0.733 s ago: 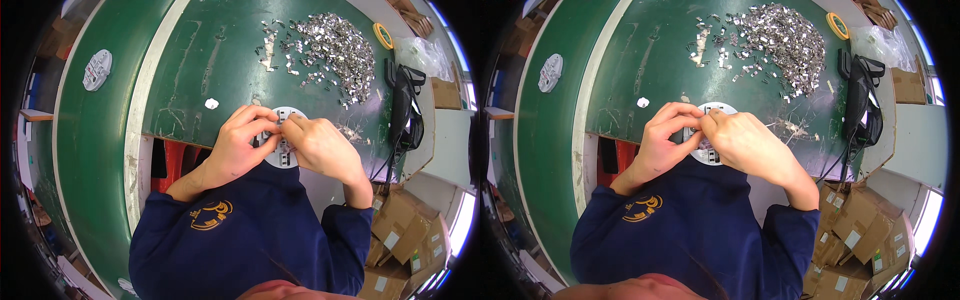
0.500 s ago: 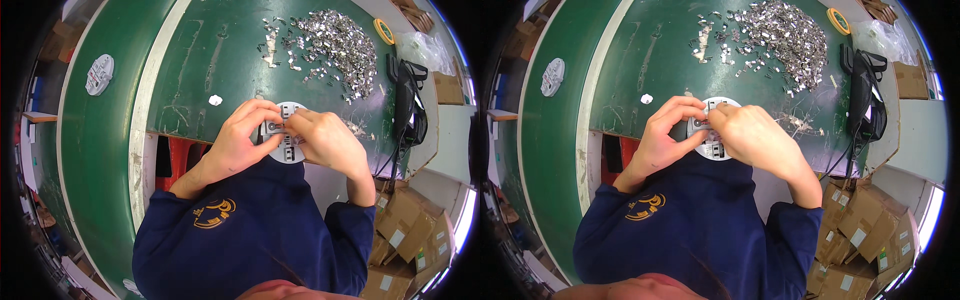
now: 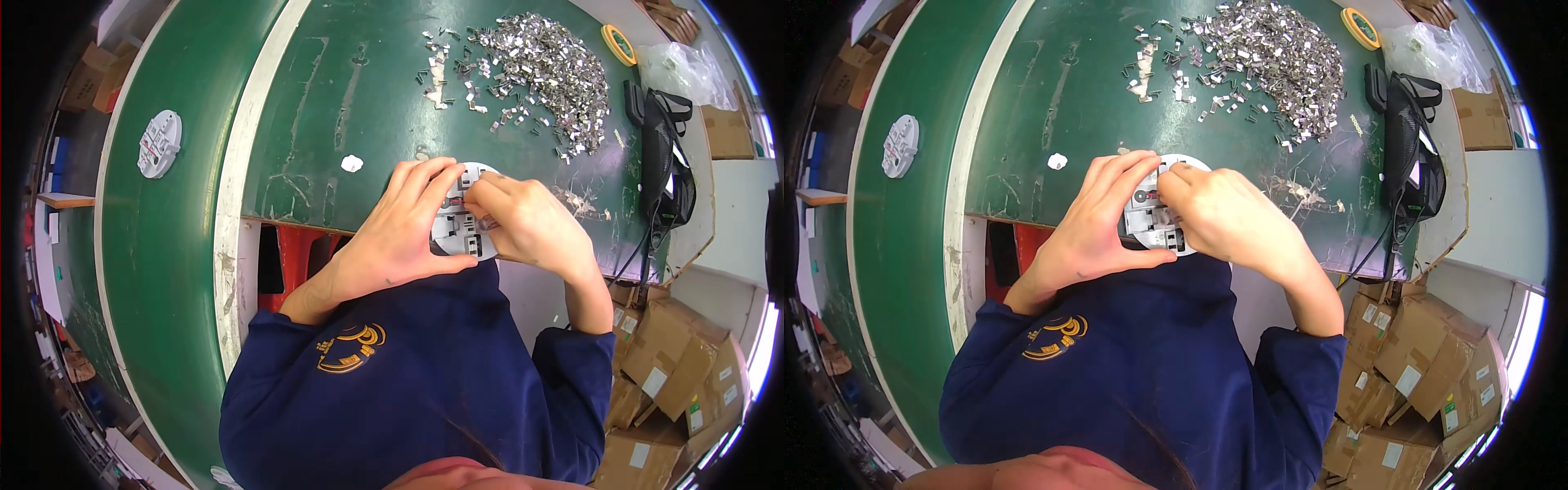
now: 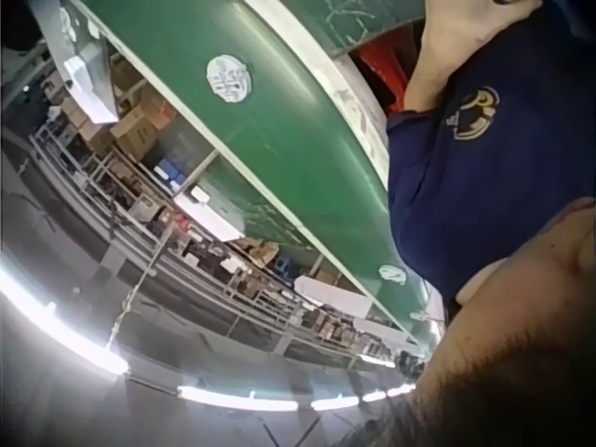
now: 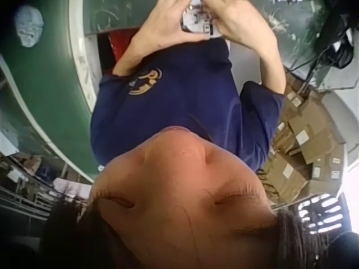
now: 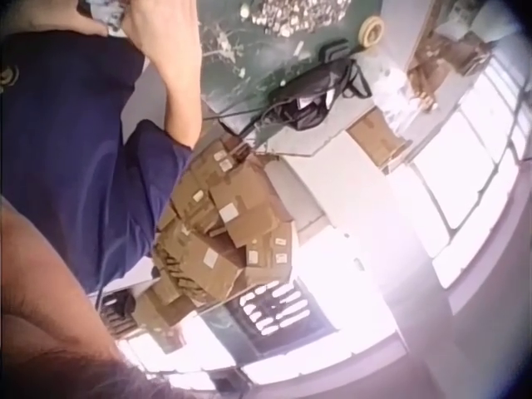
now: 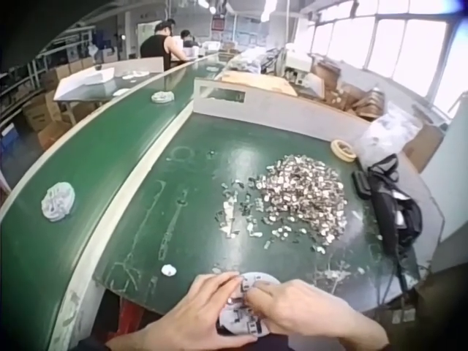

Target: Assembling small metal pins into a circular plastic component using a manual pressing tool on a factory workbench.

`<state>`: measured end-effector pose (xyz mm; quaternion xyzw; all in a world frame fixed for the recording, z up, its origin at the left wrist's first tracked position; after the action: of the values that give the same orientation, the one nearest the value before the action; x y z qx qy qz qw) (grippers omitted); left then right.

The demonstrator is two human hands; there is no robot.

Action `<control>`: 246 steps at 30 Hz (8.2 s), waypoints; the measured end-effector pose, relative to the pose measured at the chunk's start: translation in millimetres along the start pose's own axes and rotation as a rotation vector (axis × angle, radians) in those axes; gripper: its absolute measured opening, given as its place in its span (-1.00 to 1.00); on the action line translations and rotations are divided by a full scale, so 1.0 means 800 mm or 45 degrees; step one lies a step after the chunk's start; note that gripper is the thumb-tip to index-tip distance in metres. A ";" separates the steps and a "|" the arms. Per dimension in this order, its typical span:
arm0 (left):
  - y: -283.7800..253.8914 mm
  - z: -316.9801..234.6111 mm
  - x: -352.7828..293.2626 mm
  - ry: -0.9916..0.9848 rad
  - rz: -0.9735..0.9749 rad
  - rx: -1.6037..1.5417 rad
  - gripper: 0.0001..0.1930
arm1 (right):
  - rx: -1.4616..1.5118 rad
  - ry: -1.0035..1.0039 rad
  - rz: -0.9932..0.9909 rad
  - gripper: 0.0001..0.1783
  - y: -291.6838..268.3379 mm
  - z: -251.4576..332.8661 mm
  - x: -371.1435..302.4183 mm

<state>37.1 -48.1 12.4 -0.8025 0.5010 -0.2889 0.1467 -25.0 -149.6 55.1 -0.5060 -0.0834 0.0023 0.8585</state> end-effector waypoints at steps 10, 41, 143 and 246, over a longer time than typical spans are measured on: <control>0.006 -0.003 0.010 0.127 0.053 0.021 -0.06 | 1.287 -0.093 -0.710 -0.50 -0.046 -0.021 -0.017; -0.056 0.016 0.003 -0.057 -0.094 0.261 0.12 | 1.339 0.107 -1.330 -0.58 -0.053 -0.024 -0.037; 0.009 0.005 0.038 -0.044 -0.072 -0.232 -0.84 | 0.620 0.542 -0.121 -0.88 -0.024 -0.062 -0.034; -0.026 0.005 0.041 0.067 -0.248 -0.495 -0.84 | 0.496 0.368 -0.424 -0.80 -0.044 -0.032 -0.016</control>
<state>64.9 -68.1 30.5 -0.8524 0.4712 -0.2205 -0.0525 -36.5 -190.2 72.2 -0.3061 -0.0402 -0.1946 0.9310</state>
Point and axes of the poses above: each hand's wrist, its own x-axis towards the middle knuckle, its own y-axis out of the palm, z = x × y, the point moved 7 cm from there along x, towards the middle knuckle, and after that the axes turned 1 degree about y, right-handed, at the moved point
